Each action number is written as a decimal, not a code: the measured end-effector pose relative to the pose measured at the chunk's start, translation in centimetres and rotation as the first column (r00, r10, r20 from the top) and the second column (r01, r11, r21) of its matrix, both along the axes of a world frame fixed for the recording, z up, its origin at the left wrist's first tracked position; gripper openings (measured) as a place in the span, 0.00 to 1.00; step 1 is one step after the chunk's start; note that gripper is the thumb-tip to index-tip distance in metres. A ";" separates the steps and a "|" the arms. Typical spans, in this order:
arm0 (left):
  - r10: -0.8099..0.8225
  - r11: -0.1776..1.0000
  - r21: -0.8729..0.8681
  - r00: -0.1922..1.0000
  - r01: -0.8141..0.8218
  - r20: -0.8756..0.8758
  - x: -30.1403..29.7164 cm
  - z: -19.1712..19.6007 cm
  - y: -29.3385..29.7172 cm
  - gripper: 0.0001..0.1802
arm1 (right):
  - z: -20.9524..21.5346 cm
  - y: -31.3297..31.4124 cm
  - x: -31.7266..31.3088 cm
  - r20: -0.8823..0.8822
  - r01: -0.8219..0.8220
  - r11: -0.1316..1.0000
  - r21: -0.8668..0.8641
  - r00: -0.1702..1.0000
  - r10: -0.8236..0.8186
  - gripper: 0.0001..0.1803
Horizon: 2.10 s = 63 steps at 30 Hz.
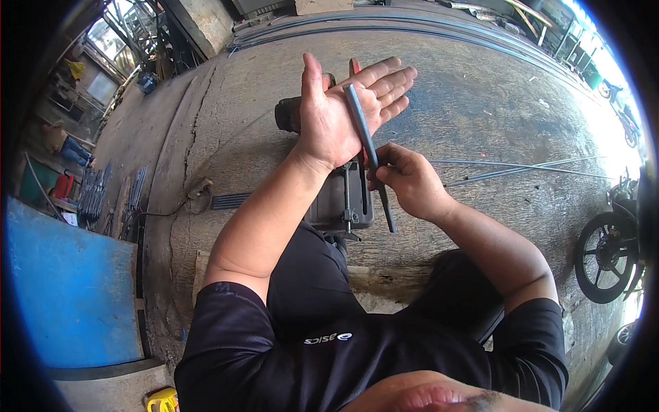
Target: Use a chop saw to cut metal rods to specific lengths.
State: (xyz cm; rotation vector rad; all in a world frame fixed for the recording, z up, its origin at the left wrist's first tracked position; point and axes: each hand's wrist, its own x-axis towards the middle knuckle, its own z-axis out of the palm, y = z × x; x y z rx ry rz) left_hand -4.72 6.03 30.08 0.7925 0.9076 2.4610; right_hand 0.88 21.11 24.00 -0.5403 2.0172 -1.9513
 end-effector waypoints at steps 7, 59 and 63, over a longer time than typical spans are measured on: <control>0.035 0.999 -0.011 0.999 -0.035 -0.003 -0.1 -0.3 0.1 0.63 | -0.1 -0.2 -0.1 0.003 0.024 0.999 0.028 1.000 -0.024 0.08; 0.110 0.990 0.069 0.985 -0.120 0.133 -0.1 -0.8 0.0 0.52 | -0.7 0.2 -0.8 0.273 -0.136 0.953 -0.270 0.938 0.212 0.13; 0.109 0.990 0.071 0.985 -0.119 0.135 -0.1 -0.8 0.0 0.53 | -0.4 0.0 -0.6 0.263 -0.139 0.953 -0.268 0.941 0.211 0.11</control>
